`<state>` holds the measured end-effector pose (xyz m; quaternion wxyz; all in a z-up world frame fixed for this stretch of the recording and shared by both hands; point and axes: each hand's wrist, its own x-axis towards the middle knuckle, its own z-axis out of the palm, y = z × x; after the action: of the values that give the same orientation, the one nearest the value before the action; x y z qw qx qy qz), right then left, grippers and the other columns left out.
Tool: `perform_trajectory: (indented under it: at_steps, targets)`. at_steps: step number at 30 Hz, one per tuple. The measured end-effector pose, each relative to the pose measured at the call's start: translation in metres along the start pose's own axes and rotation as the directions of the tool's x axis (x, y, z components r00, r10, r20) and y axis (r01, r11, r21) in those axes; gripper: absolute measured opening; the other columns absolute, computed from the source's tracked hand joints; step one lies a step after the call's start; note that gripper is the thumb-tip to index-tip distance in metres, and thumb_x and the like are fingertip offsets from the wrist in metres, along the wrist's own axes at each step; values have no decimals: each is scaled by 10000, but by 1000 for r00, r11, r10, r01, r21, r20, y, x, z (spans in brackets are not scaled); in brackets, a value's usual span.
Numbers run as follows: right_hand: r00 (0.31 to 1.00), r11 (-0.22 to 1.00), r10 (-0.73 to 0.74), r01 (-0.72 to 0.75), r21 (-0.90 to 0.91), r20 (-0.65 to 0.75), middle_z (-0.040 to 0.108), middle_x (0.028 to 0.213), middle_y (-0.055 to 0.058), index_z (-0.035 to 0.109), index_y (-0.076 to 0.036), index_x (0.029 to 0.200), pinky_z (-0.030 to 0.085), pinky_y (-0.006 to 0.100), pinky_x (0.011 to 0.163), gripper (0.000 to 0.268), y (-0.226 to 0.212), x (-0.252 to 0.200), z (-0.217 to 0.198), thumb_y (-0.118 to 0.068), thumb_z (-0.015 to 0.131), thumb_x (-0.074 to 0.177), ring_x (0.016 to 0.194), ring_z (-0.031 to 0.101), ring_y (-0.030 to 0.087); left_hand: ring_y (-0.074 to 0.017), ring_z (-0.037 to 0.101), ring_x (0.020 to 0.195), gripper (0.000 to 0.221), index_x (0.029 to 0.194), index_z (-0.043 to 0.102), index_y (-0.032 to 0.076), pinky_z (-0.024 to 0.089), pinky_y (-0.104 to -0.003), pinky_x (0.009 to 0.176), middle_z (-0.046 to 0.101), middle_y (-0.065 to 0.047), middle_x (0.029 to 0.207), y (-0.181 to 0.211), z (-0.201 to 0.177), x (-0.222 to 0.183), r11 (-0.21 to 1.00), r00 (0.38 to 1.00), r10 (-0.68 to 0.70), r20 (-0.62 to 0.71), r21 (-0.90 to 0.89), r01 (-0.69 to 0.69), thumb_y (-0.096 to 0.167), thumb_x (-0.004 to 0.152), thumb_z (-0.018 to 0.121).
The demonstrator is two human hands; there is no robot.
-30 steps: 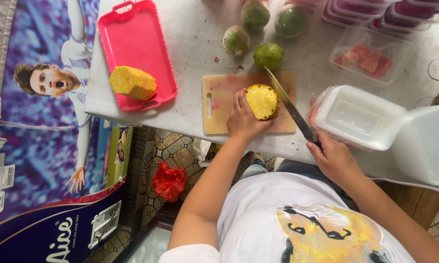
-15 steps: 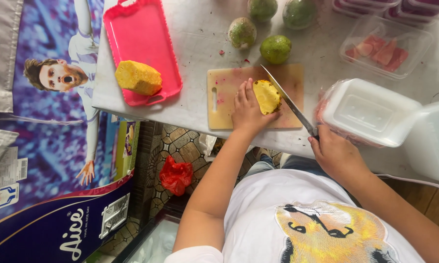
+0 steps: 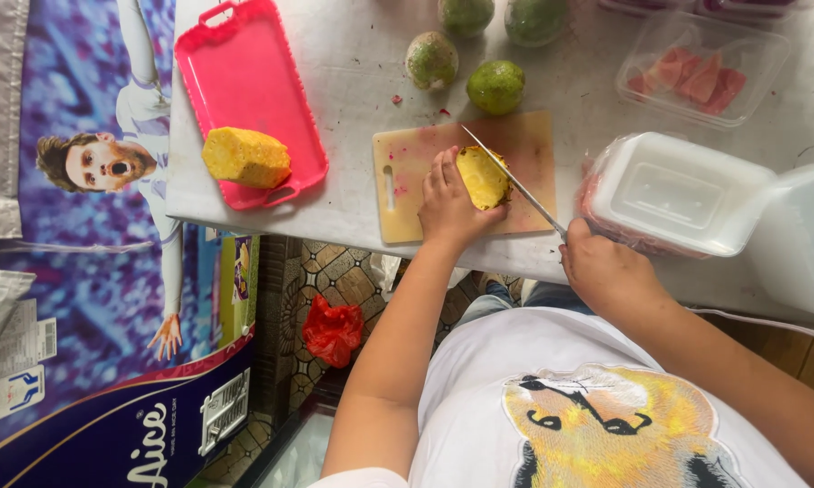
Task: Slicing and peeling pineapples and placing the pieces into plastic containers
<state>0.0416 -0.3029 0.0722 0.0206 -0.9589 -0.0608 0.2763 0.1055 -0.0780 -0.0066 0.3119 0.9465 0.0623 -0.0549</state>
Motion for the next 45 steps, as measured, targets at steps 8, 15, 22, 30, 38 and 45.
perform_trajectory:
  at_steps: [8,15,22,30,38,45]
  targets:
    - [998,999,-34,33,-27,-45,735,772,93,491,-121,1078,619,523,682,172,-18,40,17,-271,416,1042,776,776,367,-436,523,1309,1241,1529,291,107,523,-573,1044,401,-154,1484,-3,5,2,1000,999,14,-41,-8,-14,465,514,909]
    - [991,995,-93,90,-34,-94,737,757,111,509,-99,1080,614,533,684,168,-23,56,9,-232,426,1021,776,779,366,-424,518,1308,1257,1524,276,130,546,-613,995,381,-119,1497,1,3,1,999,999,-41,0,4,41,475,497,915]
    - [998,997,-67,67,-37,0,747,794,186,532,-88,1075,615,524,732,138,-23,40,-8,-192,462,1016,830,778,385,-434,525,1300,1261,1519,281,130,555,-618,983,396,-139,1480,-1,5,1,1000,1000,-25,-12,-8,25,510,497,913]
    - [997,998,-63,64,-23,40,755,826,200,503,-100,1088,605,567,772,207,-7,31,-13,-290,445,1026,883,773,415,-428,512,1301,1277,1516,272,116,553,-634,964,387,-143,1475,3,0,-1,1000,1000,-13,-10,-10,13,535,503,927]
    - [987,987,-162,162,-7,-18,731,784,204,469,-73,1114,586,582,673,194,-19,65,-8,-244,449,1024,780,765,434,-433,501,1311,1290,1523,263,121,540,-635,979,380,-141,1474,4,0,1,1000,999,-14,-32,-22,14,549,505,930]
    - [975,976,-216,216,-12,-51,727,748,193,452,-72,1023,611,491,631,209,-1,60,15,-281,446,1033,706,765,392,-410,517,1296,1259,1508,269,152,569,-620,936,393,-120,1454,5,0,1,998,998,-56,-3,-33,55,552,523,944]
